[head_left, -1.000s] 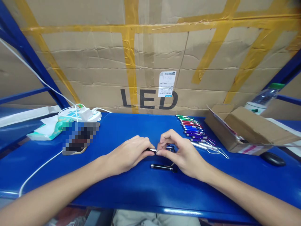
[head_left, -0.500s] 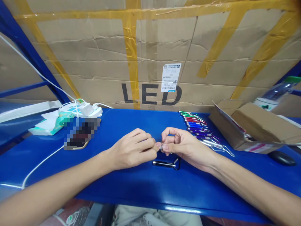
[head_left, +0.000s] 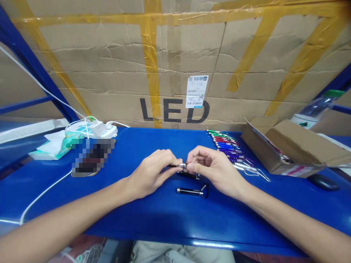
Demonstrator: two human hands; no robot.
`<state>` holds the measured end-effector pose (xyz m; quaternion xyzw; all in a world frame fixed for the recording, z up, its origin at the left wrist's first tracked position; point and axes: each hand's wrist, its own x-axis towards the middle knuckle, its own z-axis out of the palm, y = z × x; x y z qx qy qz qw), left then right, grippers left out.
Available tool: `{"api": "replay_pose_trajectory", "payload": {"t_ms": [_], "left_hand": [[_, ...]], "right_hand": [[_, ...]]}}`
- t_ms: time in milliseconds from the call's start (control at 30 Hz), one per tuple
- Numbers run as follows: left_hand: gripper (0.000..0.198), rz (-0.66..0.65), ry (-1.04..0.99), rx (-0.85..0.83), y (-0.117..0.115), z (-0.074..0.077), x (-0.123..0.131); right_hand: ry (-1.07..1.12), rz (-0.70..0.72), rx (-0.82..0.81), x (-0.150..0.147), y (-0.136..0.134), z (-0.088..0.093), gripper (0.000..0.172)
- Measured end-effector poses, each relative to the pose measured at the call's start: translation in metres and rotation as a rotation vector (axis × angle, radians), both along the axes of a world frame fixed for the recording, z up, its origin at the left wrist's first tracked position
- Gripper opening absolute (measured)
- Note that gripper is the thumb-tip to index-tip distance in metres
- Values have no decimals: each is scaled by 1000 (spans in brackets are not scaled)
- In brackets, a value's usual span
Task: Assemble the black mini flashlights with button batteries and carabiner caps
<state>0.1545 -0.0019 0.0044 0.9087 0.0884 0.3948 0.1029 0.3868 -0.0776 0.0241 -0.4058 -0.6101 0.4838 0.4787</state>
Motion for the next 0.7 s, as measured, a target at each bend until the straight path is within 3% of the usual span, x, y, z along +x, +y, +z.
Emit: {"api": "replay_pose_trajectory", "payload": {"t_ms": [167,267,367,500,700], "left_hand": [[14,-1,0,-93,-2,1,-2],[14,16,55,-304,-5,3,-1],[18,7,85,-540,-9,7,1],[25,9,106,-723,-13,11,3],[30,-63,151,-855,-12,9,4]], "right_hand": [[-192,-69,205,2,-4,-3,18],[-417,-94,422,5,-7,-6,5],[-600,-109,653,9,-9,-9,7],[-799,-91,898,13,-9,-7,17],[-901,14,1062,11,-12,-3,29]]}}
